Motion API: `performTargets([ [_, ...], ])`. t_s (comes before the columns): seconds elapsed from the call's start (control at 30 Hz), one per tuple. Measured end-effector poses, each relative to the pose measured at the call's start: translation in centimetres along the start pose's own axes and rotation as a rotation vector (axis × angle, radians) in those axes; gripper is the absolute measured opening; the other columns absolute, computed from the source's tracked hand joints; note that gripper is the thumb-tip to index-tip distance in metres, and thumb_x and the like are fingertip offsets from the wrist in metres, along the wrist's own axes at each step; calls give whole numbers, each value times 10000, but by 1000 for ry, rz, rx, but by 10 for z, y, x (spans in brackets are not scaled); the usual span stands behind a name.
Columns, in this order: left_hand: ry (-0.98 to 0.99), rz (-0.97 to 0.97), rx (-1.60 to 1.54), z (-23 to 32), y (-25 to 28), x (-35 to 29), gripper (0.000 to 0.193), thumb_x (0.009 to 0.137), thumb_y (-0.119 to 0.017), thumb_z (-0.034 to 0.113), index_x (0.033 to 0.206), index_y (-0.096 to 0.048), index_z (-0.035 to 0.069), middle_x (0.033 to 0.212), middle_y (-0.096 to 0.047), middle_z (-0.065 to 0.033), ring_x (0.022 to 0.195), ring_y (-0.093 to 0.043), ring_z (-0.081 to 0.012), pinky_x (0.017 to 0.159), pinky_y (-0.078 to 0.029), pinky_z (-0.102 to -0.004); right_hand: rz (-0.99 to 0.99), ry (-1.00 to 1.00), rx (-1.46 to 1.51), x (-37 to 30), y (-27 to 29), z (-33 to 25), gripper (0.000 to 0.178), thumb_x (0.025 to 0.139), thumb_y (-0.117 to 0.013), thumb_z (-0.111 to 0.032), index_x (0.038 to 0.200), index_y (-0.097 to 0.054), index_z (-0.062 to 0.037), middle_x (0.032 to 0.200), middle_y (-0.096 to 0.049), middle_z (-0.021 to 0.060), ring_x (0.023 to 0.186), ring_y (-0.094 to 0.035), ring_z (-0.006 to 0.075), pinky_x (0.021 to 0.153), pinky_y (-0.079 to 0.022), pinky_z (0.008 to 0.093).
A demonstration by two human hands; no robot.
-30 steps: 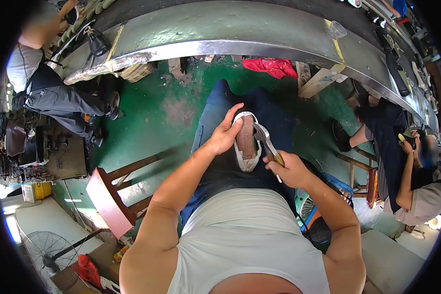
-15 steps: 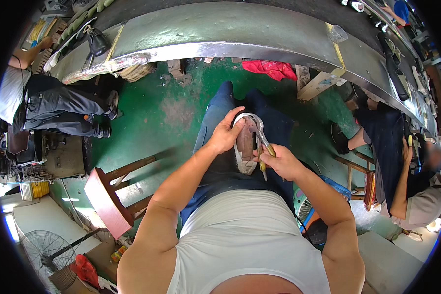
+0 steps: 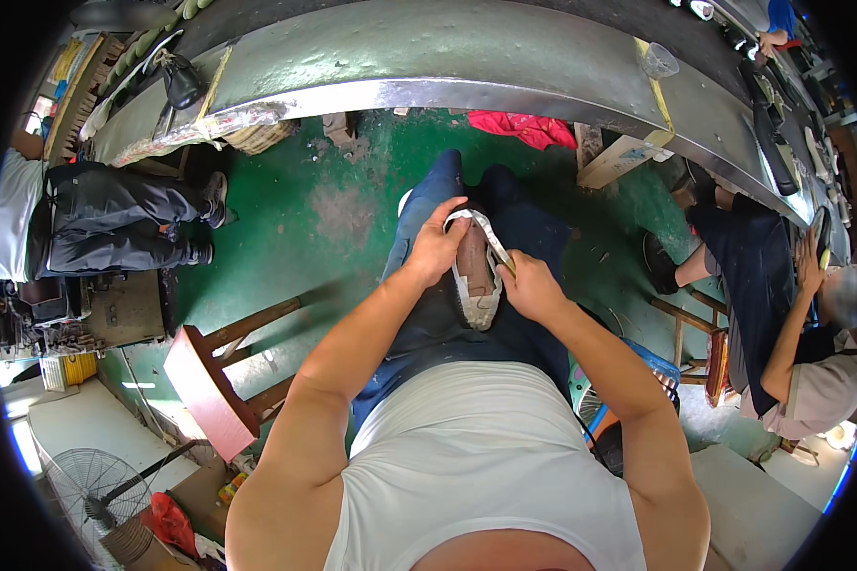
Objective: Hand-last the uppers of shoes over a last using a pincer tool and hammer to secure them.
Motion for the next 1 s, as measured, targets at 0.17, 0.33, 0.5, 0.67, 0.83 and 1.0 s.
performTargets([
  [0.17, 33, 17, 82, 11, 2, 1, 491, 1012, -578, 235, 1443, -415, 67, 1258, -585, -109, 1104, -552, -160, 956, -462, -302, -376, -184, 227, -32, 42, 1, 275, 912, -637, -236, 997, -610, 24, 970, -668, 202, 842, -658, 372, 760, -519, 417],
  [0.33, -670, -29, 632, 85, -22, -61, 866, 849, -634, -1, 1537, -109, -37, 1453, -393, -237, 1381, -400, -348, 1121, -362, -393, -225, -17, 381, -92, 39, 0, 419, 972, -595, -403, 1148, -606, -23, 1153, -629, 158, 1053, -622, 284, 791, -520, 414],
  [0.5, -879, -333, 867, 44, -35, -75, 987, 750, -743, 34, 1510, -124, -89, 1449, -374, -293, 1351, -369, -487, 1142, -308, -467, -443, -792, 1741, -40, -22, 26, 384, 1022, -497, -461, 1104, -632, -110, 963, -671, 36, 868, -665, 173, 623, -532, 341],
  [0.67, -517, -388, 835, 47, -43, -90, 769, 914, -673, 308, 1525, -273, 67, 1549, -204, -314, 1506, 62, -416, 1195, -169, -501, -164, -965, 1648, -38, -35, 22, 338, 1055, -435, -413, 1007, -625, -138, 760, -633, -33, 578, -609, 106, 420, -455, 246],
  [0.83, -146, 6, 307, 3, -58, -73, 720, 1035, -183, 608, 1228, -630, 78, 1521, -324, -217, 1502, -100, -291, 1187, -187, -386, -233, -955, 1486, -44, -38, 7, 357, 1074, -390, -362, 959, -596, -95, 685, -552, 9, 496, -506, 122, 370, -361, 262],
  [1.0, -150, 57, -44, -12, -59, -73, 555, 1078, -313, 453, 1013, -667, 30, 1288, -518, -94, 1079, -492, -146, 960, -389, -301, -157, -1036, 1250, -53, -39, -4, 363, 1078, -339, -357, 987, -553, -78, 688, -485, 37, 471, -425, 129, 337, -251, 272],
])
Point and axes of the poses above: each hand's wrist, its own x-axis towards the middle knuckle, its own y-axis out of the back of the hand, z = x × y, the point moved 4 cm from there along x, towards the middle knuckle
